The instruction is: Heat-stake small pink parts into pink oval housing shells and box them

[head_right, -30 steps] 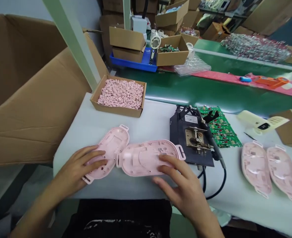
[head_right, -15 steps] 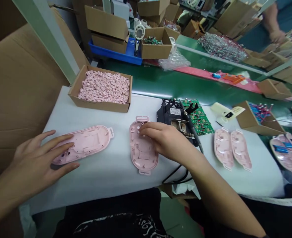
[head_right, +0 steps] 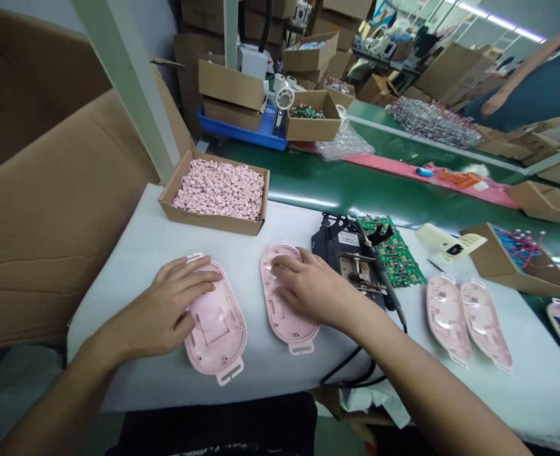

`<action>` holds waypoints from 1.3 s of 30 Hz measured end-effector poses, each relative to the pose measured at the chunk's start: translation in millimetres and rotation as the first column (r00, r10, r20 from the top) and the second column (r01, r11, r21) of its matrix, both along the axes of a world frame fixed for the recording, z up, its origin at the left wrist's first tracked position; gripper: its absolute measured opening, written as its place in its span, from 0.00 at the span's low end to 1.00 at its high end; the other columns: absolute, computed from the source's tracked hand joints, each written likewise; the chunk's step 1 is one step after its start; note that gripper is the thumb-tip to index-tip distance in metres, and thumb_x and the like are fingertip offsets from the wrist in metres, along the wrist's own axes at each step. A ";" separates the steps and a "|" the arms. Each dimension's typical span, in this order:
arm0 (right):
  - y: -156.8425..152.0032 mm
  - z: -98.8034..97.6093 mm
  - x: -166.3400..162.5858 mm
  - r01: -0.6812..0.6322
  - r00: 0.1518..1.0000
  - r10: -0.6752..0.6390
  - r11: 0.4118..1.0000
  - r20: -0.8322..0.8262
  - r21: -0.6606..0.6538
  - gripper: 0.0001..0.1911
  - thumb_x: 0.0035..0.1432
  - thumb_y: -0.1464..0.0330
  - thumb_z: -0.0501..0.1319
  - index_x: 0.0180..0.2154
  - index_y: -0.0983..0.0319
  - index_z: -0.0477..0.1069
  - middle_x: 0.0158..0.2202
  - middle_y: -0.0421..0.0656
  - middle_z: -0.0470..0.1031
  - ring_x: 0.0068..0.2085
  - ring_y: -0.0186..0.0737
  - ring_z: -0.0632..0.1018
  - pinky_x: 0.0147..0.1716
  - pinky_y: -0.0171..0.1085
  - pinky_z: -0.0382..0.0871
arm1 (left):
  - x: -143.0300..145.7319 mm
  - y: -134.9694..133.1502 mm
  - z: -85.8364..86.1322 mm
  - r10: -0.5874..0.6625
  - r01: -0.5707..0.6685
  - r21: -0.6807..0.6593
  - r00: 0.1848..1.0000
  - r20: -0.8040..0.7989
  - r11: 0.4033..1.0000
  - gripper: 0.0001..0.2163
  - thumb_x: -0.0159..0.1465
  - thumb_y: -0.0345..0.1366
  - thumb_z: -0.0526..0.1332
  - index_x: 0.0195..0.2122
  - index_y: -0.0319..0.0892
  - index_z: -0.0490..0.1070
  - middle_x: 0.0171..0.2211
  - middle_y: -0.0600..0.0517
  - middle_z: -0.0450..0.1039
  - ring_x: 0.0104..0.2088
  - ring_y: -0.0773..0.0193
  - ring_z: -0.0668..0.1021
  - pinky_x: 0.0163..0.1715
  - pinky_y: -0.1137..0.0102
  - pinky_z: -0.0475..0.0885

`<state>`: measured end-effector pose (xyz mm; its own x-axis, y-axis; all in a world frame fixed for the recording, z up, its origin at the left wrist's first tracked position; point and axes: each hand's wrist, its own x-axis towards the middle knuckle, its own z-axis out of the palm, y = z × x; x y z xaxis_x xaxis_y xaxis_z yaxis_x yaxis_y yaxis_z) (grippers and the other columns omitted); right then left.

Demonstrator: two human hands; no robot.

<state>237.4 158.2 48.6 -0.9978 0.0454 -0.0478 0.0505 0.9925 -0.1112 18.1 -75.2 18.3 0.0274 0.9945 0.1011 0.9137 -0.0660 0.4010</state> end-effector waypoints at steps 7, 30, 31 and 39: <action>-5.0 1.5 9.6 0.050 0.998 -0.045 0.993 -0.051 0.107 0.13 0.64 0.64 0.62 0.50 0.54 0.76 0.58 0.45 0.75 0.63 0.65 0.71 0.57 0.64 0.69 | -12.0 22.6 11.7 -0.170 0.174 -0.032 0.982 0.087 0.984 0.30 0.51 0.17 0.51 0.50 0.48 0.76 0.58 0.54 0.75 0.72 0.52 0.56 0.70 0.43 0.46; 87.2 31.5 -160.8 0.221 0.972 -0.224 0.974 -0.073 -0.049 0.13 0.63 0.68 0.59 0.42 0.60 0.82 0.45 0.44 0.82 0.48 0.44 0.79 0.49 0.37 0.68 | -95.4 173.4 46.8 0.455 -0.455 -0.032 0.881 0.129 0.890 0.10 0.56 0.40 0.64 0.34 0.45 0.83 0.30 0.50 0.80 0.32 0.58 0.78 0.35 0.67 0.69; 88.2 33.0 -159.8 0.220 0.970 -0.227 0.973 -0.089 -0.074 0.13 0.63 0.67 0.59 0.42 0.60 0.82 0.44 0.43 0.82 0.47 0.42 0.79 0.49 0.36 0.68 | -97.9 173.1 47.6 0.462 -0.465 -0.025 0.871 0.164 0.885 0.10 0.57 0.42 0.64 0.35 0.45 0.83 0.30 0.50 0.80 0.32 0.59 0.78 0.36 0.67 0.70; 82.7 41.2 -142.4 0.244 0.917 -0.352 0.866 -0.186 -0.437 0.11 0.59 0.64 0.63 0.39 0.60 0.83 0.37 0.40 0.83 0.37 0.37 0.79 0.37 0.34 0.69 | -97.1 161.7 64.7 0.463 -0.495 0.027 0.829 0.313 0.868 0.10 0.56 0.41 0.70 0.33 0.41 0.84 0.29 0.50 0.80 0.32 0.59 0.76 0.41 0.65 0.70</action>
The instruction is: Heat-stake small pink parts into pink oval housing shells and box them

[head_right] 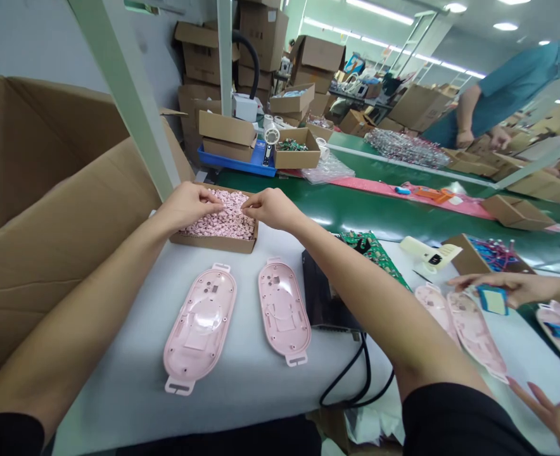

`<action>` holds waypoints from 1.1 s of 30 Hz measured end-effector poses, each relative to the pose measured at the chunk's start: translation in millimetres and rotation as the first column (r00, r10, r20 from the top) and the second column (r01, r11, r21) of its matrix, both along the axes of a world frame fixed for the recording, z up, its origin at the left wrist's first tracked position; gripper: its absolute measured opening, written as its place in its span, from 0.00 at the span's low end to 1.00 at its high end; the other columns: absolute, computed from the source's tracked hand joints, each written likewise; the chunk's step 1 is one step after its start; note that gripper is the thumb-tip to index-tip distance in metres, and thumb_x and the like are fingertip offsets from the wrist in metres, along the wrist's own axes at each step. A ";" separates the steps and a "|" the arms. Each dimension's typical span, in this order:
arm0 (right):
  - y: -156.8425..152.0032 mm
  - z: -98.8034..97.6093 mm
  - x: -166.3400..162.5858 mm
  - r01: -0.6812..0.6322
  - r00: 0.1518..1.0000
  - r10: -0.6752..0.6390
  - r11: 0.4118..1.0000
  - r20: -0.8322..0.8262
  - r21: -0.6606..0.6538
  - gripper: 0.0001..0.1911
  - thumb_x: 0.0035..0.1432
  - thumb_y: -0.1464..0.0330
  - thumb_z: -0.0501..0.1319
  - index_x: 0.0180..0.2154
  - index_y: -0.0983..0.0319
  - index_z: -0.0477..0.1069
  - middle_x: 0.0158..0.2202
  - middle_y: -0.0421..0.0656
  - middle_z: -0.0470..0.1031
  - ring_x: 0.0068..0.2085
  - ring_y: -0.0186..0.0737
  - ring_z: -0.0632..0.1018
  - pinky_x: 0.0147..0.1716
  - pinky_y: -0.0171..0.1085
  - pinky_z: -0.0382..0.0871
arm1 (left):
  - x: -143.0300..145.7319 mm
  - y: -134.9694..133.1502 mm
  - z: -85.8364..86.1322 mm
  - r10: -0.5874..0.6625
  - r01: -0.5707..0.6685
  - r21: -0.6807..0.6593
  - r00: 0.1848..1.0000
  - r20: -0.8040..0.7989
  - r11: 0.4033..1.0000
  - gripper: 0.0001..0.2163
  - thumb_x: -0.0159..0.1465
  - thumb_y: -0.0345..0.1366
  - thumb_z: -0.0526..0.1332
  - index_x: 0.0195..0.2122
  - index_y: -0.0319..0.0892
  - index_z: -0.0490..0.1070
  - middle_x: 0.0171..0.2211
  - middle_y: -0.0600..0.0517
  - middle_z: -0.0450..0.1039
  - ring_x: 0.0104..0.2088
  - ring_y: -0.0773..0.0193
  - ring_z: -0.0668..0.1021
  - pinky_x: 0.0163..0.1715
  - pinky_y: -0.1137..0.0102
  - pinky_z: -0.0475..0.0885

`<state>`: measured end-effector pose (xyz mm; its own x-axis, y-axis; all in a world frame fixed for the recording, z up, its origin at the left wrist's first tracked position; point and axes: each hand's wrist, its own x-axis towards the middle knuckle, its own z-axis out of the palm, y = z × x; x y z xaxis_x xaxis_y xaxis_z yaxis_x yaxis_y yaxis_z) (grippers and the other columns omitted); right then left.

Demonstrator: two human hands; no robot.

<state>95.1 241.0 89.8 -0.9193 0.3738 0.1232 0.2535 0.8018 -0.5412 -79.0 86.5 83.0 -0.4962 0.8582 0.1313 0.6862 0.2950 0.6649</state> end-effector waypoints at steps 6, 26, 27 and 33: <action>-7.4 5.6 18.5 0.026 0.997 -0.037 0.987 -0.066 -0.156 0.12 0.57 0.62 0.64 0.37 0.62 0.82 0.34 0.41 0.83 0.34 0.36 0.78 0.34 0.34 0.68 | -5.5 -6.2 4.0 -0.085 0.072 0.067 0.973 0.215 0.995 0.16 0.51 0.47 0.75 0.33 0.39 0.83 0.32 0.48 0.80 0.33 0.59 0.77 0.40 0.65 0.70; -14.9 4.8 62.4 -0.162 0.954 0.136 0.984 0.268 0.077 0.12 0.61 0.67 0.60 0.43 0.56 0.81 0.40 0.38 0.84 0.39 0.38 0.82 0.40 0.35 0.70 | -12.3 -9.9 14.6 0.097 -0.169 -0.172 0.927 -0.362 0.971 0.06 0.61 0.36 0.65 0.34 0.44 0.83 0.35 0.45 0.80 0.40 0.50 0.78 0.42 0.60 0.71; -14.5 3.0 63.1 -0.167 0.948 0.136 0.982 0.289 0.084 0.12 0.61 0.67 0.60 0.43 0.56 0.81 0.40 0.38 0.84 0.39 0.38 0.82 0.40 0.35 0.69 | -11.9 -8.7 13.5 0.083 -0.175 -0.185 0.902 -0.423 0.967 0.07 0.61 0.35 0.64 0.36 0.44 0.83 0.38 0.44 0.80 0.43 0.48 0.78 0.44 0.59 0.71; -13.1 -4.4 65.4 -0.209 0.923 0.166 0.974 0.347 0.089 0.12 0.61 0.68 0.59 0.41 0.57 0.81 0.40 0.38 0.84 0.38 0.38 0.81 0.41 0.36 0.69 | 2.9 9.9 -4.2 -0.251 0.046 -0.375 0.816 -0.520 0.926 0.12 0.61 0.32 0.61 0.40 0.48 0.83 0.43 0.47 0.81 0.49 0.50 0.78 0.52 0.59 0.70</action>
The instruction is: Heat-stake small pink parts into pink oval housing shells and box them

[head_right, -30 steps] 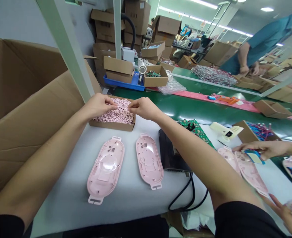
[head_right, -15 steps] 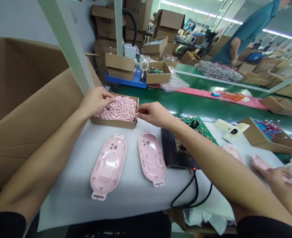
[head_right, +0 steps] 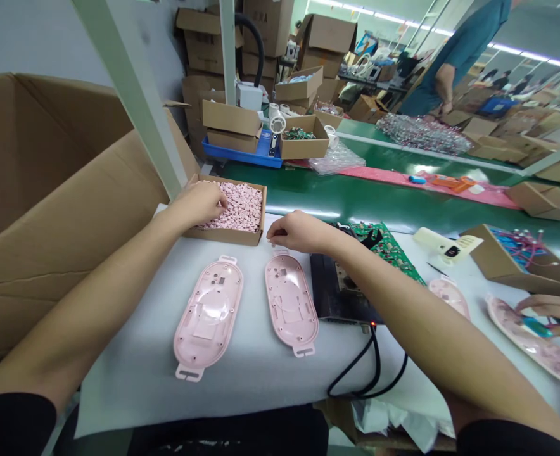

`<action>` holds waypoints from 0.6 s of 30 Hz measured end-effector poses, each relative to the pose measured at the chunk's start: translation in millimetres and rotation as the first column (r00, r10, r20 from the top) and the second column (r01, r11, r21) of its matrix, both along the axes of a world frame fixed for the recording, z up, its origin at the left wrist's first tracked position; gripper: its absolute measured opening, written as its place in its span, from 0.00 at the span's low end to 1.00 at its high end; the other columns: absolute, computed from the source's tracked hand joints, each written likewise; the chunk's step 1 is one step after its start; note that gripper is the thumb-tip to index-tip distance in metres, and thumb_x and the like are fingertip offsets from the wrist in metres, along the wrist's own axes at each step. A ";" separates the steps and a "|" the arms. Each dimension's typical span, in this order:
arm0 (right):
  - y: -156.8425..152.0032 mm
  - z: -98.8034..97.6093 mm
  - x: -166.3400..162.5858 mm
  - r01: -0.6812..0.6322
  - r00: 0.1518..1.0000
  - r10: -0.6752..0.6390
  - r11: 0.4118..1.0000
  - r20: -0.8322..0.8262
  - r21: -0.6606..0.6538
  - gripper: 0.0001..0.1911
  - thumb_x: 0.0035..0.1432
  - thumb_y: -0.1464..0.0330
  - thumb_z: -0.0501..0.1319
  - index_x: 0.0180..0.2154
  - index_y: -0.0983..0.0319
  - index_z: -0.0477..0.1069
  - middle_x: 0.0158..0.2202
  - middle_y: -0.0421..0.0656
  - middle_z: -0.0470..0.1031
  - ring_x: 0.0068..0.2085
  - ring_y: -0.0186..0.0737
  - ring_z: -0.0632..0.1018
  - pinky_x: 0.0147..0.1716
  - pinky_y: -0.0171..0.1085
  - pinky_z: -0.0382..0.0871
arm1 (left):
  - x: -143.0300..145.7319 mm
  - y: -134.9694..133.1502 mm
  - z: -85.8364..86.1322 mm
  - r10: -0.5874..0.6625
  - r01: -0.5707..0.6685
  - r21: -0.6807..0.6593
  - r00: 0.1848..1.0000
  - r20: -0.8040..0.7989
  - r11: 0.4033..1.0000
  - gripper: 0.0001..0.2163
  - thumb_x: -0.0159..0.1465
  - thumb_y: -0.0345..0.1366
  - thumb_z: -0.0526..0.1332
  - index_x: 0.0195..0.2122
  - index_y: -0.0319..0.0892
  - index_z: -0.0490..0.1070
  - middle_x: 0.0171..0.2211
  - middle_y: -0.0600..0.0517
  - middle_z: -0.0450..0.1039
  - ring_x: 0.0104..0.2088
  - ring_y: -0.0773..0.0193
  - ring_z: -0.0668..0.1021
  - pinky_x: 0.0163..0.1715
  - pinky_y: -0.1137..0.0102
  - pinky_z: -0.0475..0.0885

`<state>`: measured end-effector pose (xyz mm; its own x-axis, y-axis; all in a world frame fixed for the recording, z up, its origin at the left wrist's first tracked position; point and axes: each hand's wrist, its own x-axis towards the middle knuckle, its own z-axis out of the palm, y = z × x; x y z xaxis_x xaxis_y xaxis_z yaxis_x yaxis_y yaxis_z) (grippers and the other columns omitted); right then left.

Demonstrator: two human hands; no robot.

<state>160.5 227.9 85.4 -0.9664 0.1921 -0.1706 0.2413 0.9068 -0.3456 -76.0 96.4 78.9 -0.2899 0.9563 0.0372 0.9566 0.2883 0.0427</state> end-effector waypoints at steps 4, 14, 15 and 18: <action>1.4 0.2 3.1 0.006 1.000 -0.006 1.000 0.003 -0.004 0.12 0.61 0.68 0.59 0.41 0.57 0.81 0.41 0.38 0.84 0.38 0.38 0.81 0.41 0.36 0.69 | 4.0 11.2 -5.4 0.020 -0.023 -0.071 0.999 -0.036 0.997 0.10 0.55 0.28 0.62 0.35 0.42 0.83 0.39 0.43 0.81 0.45 0.49 0.80 0.48 0.60 0.71; -8.8 -1.7 14.3 0.210 0.972 -0.188 0.964 0.139 -0.164 0.08 0.53 0.71 0.61 0.32 0.60 0.80 0.26 0.37 0.81 0.29 0.34 0.80 0.33 0.32 0.68 | 4.5 7.3 -2.9 -0.004 0.005 0.004 0.998 -0.060 1.000 0.14 0.66 0.32 0.53 0.45 0.35 0.77 0.52 0.34 0.74 0.54 0.42 0.73 0.56 0.53 0.67; -12.8 -2.0 16.2 0.214 0.970 -0.190 0.963 0.151 -0.165 0.08 0.53 0.71 0.61 0.32 0.60 0.80 0.26 0.37 0.81 0.29 0.34 0.80 0.32 0.32 0.68 | 7.1 0.0 1.3 0.014 -0.012 0.053 0.999 -0.031 0.999 0.15 0.68 0.33 0.51 0.47 0.36 0.75 0.51 0.35 0.74 0.53 0.43 0.74 0.54 0.54 0.67; -26.7 -4.7 23.7 0.214 0.967 -0.186 0.963 0.173 -0.161 0.07 0.53 0.71 0.61 0.31 0.60 0.79 0.26 0.37 0.81 0.29 0.34 0.79 0.32 0.32 0.68 | 20.5 -32.7 15.5 0.045 -0.089 0.255 0.984 0.175 0.963 0.14 0.71 0.35 0.47 0.49 0.41 0.70 0.43 0.43 0.77 0.45 0.51 0.78 0.46 0.60 0.70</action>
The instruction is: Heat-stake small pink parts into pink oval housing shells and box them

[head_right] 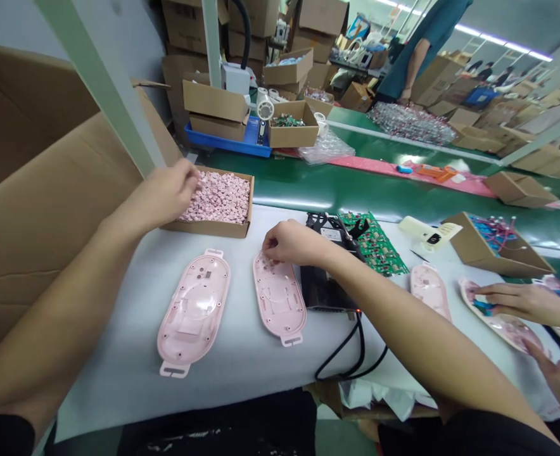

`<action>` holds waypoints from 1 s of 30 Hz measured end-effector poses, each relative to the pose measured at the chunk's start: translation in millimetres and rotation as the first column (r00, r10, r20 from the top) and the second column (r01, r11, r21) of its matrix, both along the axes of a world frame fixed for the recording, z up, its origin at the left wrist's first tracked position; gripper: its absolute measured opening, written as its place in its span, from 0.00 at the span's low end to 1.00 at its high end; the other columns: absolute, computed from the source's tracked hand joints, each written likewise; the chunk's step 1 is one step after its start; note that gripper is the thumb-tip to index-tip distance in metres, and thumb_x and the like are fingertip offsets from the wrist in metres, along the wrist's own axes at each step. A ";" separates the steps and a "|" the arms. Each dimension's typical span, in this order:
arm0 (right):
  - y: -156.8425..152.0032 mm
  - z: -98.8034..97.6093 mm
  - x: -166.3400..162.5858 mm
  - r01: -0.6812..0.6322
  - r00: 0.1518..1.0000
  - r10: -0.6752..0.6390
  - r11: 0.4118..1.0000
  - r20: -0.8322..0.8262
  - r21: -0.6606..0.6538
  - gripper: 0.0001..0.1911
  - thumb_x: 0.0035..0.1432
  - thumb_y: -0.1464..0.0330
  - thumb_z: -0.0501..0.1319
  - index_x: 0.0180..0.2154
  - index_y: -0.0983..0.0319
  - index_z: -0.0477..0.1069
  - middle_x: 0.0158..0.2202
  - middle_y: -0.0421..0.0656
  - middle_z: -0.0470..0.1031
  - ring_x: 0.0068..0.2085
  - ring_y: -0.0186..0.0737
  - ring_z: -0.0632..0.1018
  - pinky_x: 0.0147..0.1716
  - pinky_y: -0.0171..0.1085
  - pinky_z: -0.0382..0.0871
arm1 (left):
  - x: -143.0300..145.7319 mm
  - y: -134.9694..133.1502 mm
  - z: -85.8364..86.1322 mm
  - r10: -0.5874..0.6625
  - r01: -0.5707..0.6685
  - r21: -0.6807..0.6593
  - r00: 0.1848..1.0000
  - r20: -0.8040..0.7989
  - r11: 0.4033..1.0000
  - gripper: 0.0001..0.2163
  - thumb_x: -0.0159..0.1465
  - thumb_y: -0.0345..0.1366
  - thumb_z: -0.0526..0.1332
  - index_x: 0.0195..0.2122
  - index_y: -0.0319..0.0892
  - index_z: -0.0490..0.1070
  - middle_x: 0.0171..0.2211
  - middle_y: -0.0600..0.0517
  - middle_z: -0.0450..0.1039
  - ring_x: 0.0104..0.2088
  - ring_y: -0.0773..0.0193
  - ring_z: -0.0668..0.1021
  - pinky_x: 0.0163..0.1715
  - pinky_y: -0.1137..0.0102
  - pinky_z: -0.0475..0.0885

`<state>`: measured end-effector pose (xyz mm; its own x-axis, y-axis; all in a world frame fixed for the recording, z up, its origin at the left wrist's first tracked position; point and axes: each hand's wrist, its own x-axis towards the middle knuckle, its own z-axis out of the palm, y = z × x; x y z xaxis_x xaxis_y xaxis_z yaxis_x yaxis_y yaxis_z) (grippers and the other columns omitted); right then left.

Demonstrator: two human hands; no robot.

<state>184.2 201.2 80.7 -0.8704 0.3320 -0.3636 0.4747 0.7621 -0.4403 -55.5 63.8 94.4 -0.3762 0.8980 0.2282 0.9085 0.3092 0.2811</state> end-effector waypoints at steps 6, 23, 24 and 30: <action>-17.7 -16.5 10.1 0.015 1.000 -0.012 0.977 -0.017 0.211 0.09 0.56 0.70 0.59 0.30 0.60 0.79 0.28 0.43 0.81 0.27 0.37 0.76 0.31 0.36 0.65 | 22.3 -69.6 -12.6 -0.220 0.219 0.030 0.951 0.216 0.975 0.09 0.70 0.38 0.50 0.40 0.46 0.69 0.35 0.51 0.77 0.34 0.59 0.77 0.37 0.66 0.69; -23.1 -30.6 26.7 -0.027 0.997 -0.003 0.916 0.075 0.401 0.14 0.65 0.60 0.56 0.43 0.60 0.76 0.33 0.47 0.81 0.31 0.44 0.78 0.28 0.37 0.57 | 41.7 -76.6 -48.2 -0.424 0.436 -0.254 0.900 0.104 0.863 0.13 0.69 0.27 0.52 0.49 0.44 0.72 0.45 0.48 0.75 0.46 0.57 0.75 0.42 0.66 0.68; -22.4 -31.3 28.0 -0.031 0.997 0.001 0.920 0.074 0.392 0.14 0.64 0.60 0.57 0.43 0.59 0.76 0.33 0.47 0.81 0.32 0.44 0.78 0.28 0.37 0.57 | 42.8 -74.9 -47.8 -0.424 0.430 -0.278 0.902 0.085 0.859 0.12 0.69 0.26 0.52 0.48 0.43 0.72 0.44 0.48 0.75 0.45 0.57 0.74 0.41 0.65 0.67; -25.4 -25.4 34.0 -0.002 0.998 0.029 0.911 -0.059 0.413 0.16 0.67 0.58 0.55 0.43 0.59 0.77 0.30 0.45 0.81 0.29 0.42 0.77 0.28 0.38 0.59 | 47.4 -67.7 -51.3 -0.511 0.474 -0.314 0.859 -0.042 0.823 0.10 0.68 0.23 0.53 0.43 0.40 0.72 0.38 0.48 0.72 0.42 0.55 0.70 0.39 0.64 0.65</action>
<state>218.1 175.8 55.2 -0.8932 0.4267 -0.1416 0.4429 0.8894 -0.1137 -8.2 -3.9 43.1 0.1471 0.9879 -0.0498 0.9814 -0.1395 0.1317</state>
